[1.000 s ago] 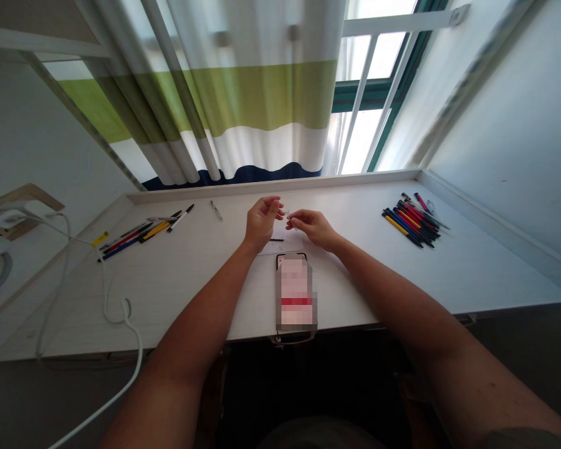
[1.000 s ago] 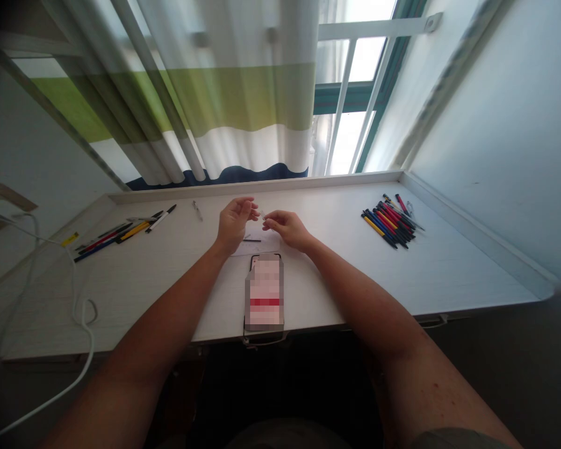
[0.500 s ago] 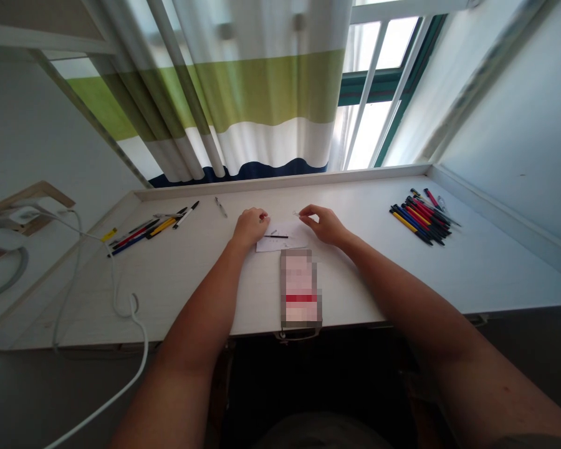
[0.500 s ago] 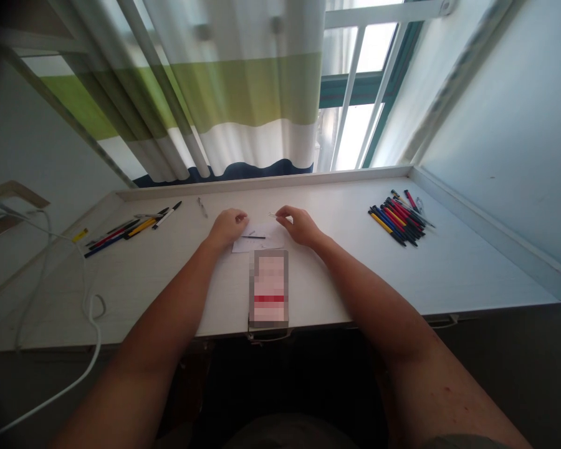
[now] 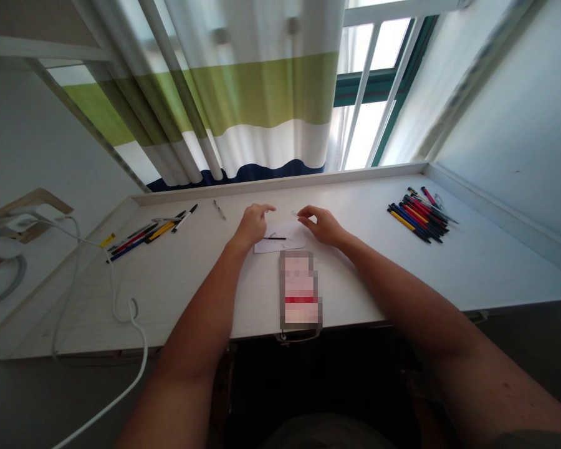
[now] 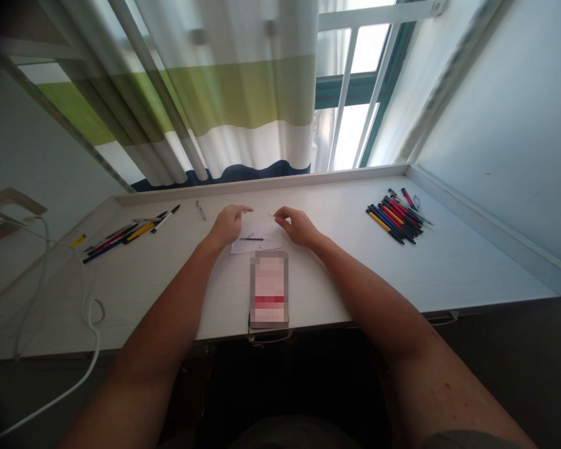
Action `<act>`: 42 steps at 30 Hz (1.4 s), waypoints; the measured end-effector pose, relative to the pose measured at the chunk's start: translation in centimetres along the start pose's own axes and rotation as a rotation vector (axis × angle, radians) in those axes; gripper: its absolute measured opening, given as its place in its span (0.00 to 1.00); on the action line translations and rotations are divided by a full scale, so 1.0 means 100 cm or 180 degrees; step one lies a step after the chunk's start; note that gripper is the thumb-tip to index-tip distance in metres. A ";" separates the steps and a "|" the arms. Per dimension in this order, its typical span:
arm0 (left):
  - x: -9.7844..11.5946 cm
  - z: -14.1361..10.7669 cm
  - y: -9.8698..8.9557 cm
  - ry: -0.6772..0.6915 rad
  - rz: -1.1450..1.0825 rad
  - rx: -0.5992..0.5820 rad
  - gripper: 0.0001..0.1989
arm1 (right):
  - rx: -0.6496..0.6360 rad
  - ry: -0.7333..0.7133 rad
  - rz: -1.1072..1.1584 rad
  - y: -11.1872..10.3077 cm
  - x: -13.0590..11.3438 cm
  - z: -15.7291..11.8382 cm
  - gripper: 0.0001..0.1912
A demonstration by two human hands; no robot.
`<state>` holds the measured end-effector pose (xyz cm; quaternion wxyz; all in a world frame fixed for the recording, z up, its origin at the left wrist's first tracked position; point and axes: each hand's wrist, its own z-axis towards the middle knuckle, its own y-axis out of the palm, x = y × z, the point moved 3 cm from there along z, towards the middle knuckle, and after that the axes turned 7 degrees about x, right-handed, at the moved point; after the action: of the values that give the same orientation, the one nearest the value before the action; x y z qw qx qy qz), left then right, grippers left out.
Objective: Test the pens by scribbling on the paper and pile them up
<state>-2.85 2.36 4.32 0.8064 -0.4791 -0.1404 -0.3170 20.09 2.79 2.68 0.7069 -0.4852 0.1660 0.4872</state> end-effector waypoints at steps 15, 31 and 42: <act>-0.014 -0.003 0.012 0.0217 0.0818 -0.0903 0.07 | 0.0009 -0.0074 -0.0040 0.000 -0.002 0.000 0.05; -0.013 -0.006 0.005 -0.0032 0.0516 -0.0606 0.07 | -0.0357 -0.0248 -0.0158 0.014 -0.012 -0.002 0.04; -0.016 -0.004 0.006 -0.0001 0.0682 -0.0653 0.10 | -0.0380 -0.0376 -0.0171 0.016 -0.016 -0.003 0.03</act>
<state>-3.68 2.87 2.84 0.7824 -0.5713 -0.0555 -0.2417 18.11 1.80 2.83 0.6981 -0.5011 0.0816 0.5048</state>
